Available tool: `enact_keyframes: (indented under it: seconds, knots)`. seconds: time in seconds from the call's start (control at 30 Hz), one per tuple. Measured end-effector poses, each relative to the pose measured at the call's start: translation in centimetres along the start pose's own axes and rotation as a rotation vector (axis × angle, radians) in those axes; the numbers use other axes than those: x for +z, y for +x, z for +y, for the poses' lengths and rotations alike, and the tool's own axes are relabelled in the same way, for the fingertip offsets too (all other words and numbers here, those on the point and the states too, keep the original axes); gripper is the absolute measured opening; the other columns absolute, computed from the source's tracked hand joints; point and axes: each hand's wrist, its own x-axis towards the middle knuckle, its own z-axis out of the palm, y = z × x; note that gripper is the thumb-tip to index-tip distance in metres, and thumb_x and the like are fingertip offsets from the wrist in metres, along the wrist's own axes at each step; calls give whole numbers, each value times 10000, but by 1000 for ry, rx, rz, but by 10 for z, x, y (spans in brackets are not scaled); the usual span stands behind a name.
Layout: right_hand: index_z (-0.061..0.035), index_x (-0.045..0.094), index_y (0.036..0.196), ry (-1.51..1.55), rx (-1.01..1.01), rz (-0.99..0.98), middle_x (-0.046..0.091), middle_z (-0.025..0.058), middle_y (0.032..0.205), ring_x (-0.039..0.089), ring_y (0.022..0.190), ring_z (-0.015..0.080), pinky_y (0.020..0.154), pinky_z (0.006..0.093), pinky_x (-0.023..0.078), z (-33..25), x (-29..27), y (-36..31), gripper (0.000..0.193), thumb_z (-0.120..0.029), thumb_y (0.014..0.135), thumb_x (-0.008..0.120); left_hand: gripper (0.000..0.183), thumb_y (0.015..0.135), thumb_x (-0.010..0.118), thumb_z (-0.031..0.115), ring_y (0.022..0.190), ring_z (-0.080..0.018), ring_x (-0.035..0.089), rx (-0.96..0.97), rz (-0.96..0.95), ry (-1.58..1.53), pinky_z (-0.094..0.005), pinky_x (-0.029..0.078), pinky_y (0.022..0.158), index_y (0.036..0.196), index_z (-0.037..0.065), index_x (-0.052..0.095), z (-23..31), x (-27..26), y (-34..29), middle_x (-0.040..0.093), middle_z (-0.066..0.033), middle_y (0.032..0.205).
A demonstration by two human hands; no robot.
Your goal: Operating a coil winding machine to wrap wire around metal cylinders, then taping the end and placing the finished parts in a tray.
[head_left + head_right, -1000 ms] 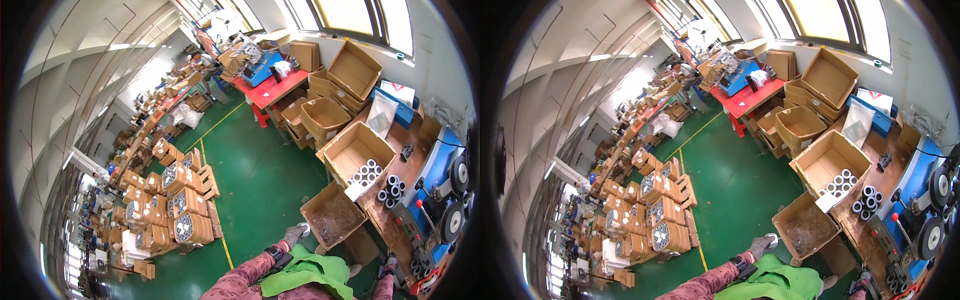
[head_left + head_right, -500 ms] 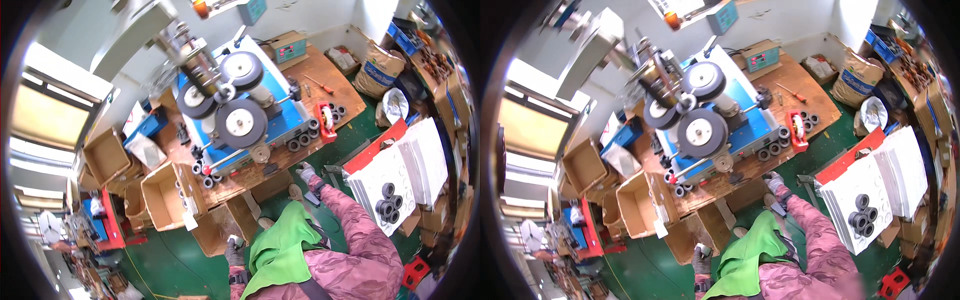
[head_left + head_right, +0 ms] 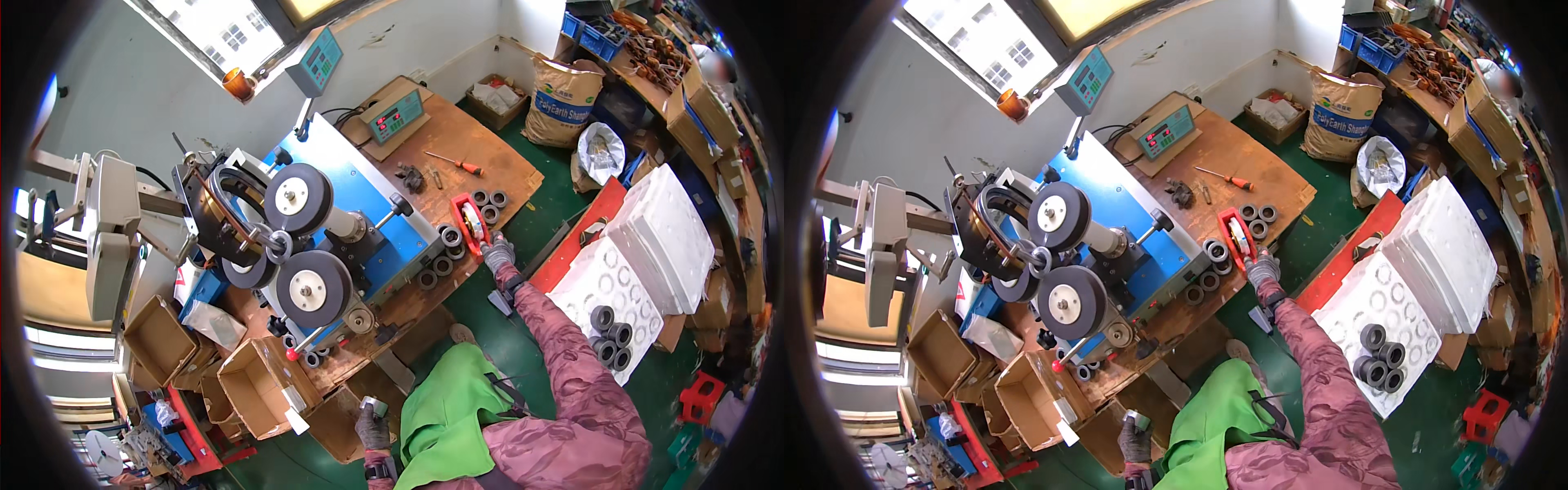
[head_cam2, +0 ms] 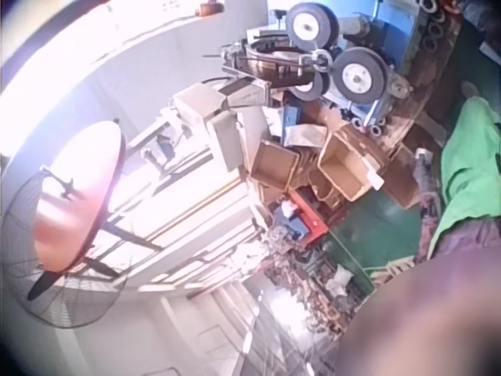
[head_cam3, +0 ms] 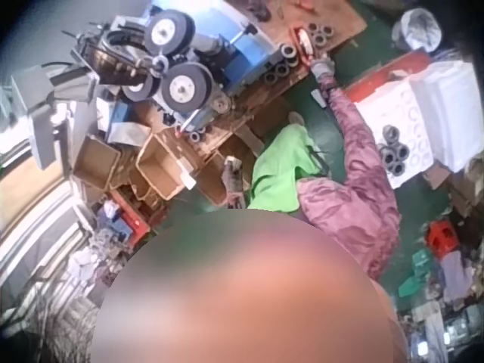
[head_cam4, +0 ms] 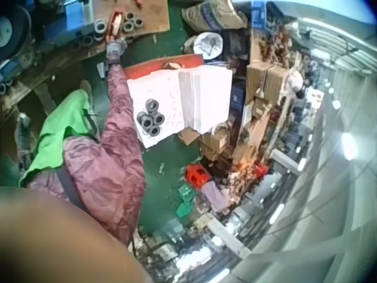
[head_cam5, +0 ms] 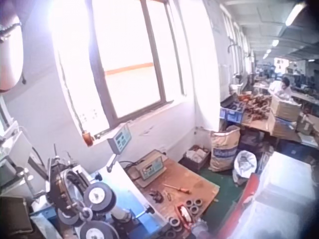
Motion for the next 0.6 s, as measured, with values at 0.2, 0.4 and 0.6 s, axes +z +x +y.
enact_keyframes:
  seconds: [0.2, 0.4, 0.6]
  knots:
    - [-156, 388, 1291, 108, 339, -79, 344, 169, 1341, 361, 1223, 315, 999, 352, 313, -6, 19, 46, 716, -409, 680, 666, 355, 776, 641, 240, 941, -259, 530, -67, 120, -28, -487, 469, 772, 1062, 52, 546, -6, 9, -19, 565, -97, 1020]
    - [-108, 529, 1100, 58, 178, -16, 547, 165, 1113, 531, 1033, 293, 865, 355, 430, 13, 27, 62, 509, -337, 674, 688, 363, 764, 654, 231, 943, -269, 530, -67, 145, -68, -491, 459, 785, 1060, 50, 545, -19, 5, -16, 560, -107, 1039]
    - [-54, 556, 879, 566, 190, -191, 546, 40, 614, 534, 518, 116, 447, 298, 446, 20, -7, -2, 193, -196, 773, 632, 345, 782, 643, 208, 918, -267, 528, 139, 1, 484, -482, 469, 769, 1051, 19, 536, -14, 28, -8, 550, -107, 996]
